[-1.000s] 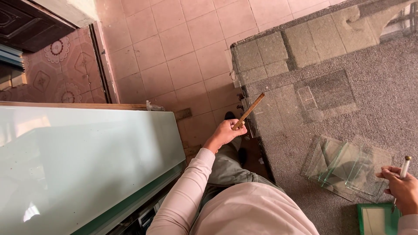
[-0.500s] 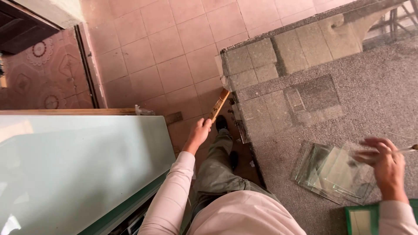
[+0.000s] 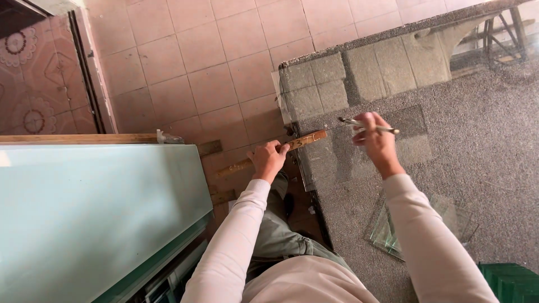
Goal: Measuring and cutting small glass panes using a wooden ruler and a glass cutter
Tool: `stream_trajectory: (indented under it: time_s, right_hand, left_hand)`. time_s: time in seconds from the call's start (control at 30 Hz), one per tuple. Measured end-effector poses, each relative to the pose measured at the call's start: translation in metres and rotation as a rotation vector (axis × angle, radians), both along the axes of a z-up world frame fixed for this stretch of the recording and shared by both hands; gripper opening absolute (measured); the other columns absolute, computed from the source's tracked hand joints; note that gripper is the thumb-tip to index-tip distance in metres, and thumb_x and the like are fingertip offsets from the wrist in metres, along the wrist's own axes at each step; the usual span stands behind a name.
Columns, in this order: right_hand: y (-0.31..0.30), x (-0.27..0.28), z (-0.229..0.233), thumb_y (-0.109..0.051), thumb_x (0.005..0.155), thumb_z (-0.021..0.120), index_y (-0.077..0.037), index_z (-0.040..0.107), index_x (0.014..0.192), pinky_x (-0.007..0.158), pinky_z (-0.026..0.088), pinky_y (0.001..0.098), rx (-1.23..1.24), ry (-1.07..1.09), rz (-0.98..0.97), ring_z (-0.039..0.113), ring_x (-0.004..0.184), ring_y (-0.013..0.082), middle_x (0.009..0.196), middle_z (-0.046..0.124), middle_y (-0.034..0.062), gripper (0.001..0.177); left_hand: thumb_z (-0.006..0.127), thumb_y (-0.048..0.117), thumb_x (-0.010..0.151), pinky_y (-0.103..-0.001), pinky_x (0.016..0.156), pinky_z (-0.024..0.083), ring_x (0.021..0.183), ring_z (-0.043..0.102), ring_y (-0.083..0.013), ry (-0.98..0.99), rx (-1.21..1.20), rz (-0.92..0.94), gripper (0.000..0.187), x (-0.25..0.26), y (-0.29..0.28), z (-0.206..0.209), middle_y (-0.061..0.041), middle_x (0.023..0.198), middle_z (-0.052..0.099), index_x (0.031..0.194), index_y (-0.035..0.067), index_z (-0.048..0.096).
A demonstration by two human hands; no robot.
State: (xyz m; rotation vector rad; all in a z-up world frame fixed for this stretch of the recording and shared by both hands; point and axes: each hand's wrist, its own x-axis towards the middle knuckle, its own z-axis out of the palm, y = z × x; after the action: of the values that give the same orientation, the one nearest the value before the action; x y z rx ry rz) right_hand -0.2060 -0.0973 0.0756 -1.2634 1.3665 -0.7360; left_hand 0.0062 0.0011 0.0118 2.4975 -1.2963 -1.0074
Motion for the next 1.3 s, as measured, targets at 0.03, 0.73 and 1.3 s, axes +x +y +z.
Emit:
stream_trajectory:
  time_s: [0.03,0.73,1.3]
  right_hand:
    - [-0.001,0.004,-0.003,-0.028,0.093,0.039,-0.001,0.054,0.095,0.050,0.051,0.0332,0.000,0.004,0.002,0.056,0.055,0.0227,0.077,0.053,0.0206,0.031]
    - [0.009,0.014,-0.005,-0.020,0.070,0.059,-0.009,0.058,0.070,0.052,0.042,0.0378,-0.270,0.575,0.306,0.056,0.056,0.0313,0.057,0.055,0.0115,0.011]
    - [0.018,-0.005,-0.043,-0.010,0.071,0.057,-0.008,0.051,0.063,0.048,0.042,0.0366,-0.438,0.573,0.453,0.053,0.047,0.0277,0.049,0.050,0.0101,0.010]
  left_hand:
    - [0.045,0.051,0.076,-0.046,0.086,0.030,0.085,0.057,-0.0279,0.004,0.000,0.002,0.037,-0.001,-0.001,-0.002,-0.003,0.078,0.064,0.078,0.018,0.062]
    - [0.048,0.055,0.073,-0.042,0.079,0.033,0.078,0.056,-0.0312,-0.055,-0.079,-0.035,0.039,-0.006,-0.011,-0.015,-0.010,0.069,0.061,0.067,0.019,0.060]
    - [0.040,0.069,0.071,-0.044,0.083,0.033,0.066,0.060,-0.0280,-0.019,-0.143,-0.012,0.055,-0.019,-0.001,-0.015,-0.006,0.058,0.060,0.060,0.019,0.059]
